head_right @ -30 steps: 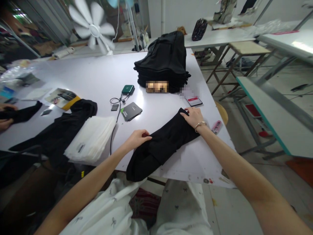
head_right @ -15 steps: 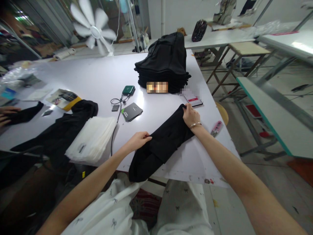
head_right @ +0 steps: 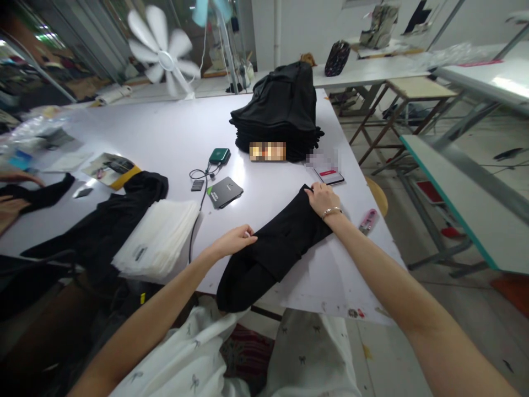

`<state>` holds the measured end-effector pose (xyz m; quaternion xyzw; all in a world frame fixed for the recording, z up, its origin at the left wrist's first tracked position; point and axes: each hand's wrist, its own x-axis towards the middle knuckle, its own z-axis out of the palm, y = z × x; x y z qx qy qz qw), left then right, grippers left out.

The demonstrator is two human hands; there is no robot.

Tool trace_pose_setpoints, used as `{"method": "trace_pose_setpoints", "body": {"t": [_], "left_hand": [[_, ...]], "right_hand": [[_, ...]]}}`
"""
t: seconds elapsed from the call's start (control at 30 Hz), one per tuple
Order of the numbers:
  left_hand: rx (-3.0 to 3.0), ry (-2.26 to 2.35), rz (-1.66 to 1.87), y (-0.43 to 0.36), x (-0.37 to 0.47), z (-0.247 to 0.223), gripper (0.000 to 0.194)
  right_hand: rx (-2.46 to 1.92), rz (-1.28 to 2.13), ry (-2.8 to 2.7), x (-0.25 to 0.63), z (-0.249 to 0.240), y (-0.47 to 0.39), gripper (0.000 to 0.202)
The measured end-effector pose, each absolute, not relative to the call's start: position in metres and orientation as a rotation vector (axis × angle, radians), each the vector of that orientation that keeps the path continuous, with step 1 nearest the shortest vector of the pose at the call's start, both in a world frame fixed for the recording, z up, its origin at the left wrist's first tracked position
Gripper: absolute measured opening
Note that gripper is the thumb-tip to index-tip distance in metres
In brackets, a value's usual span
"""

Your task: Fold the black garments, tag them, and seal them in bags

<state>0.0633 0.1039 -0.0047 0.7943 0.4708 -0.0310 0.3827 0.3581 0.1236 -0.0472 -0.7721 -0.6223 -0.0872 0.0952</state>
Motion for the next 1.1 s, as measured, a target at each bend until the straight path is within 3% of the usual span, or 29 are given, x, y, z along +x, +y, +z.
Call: {"method": "trace_pose_setpoints", "body": {"t": [0.07, 0.17, 0.27, 0.43, 0.57, 0.7, 0.9, 1.1], "left_hand": [[2.096, 1.259, -0.182, 0.101, 0.062, -0.001, 0.027], [2.417, 1.340, -0.128, 0.093, 0.066, 0.007, 0.047], [2.808, 0.952, 0.097, 0.089, 0.077, 0.010, 0.063], [2.999, 0.381, 0.117, 0.091, 0.100, -0.011, 0.059], [2.970, 0.677, 0.078, 0.077, 0.116, -0.020, 0.064], [2.773, 1.076, -0.039, 0.057, 0.126, -0.002, 0.072], [2.880, 0.903, 0.106, 0.056, 0.110, -0.006, 0.042], [2.906, 0.865, 0.176, 0.069, 0.085, -0.035, 0.063]], "right_hand": [[-2.245, -0.254, -1.915, 0.356, -0.047, 0.128, 0.033], [-2.070, -0.222, -2.105, 0.348, -0.045, 0.141, 0.029], [-1.815, -0.210, -2.316, 0.332, -0.041, 0.161, 0.028], [-1.454, -0.233, -2.476, 0.284, -0.029, 0.198, 0.026], [-1.360, -0.269, -2.394, 0.247, -0.010, 0.205, 0.028], [-1.206, -0.217, -2.289, 0.242, 0.014, 0.169, 0.023], [-1.295, -0.054, -2.234, 0.291, 0.036, 0.075, 0.015], [-1.635, -0.033, -2.129, 0.305, 0.018, 0.004, 0.029]]}}
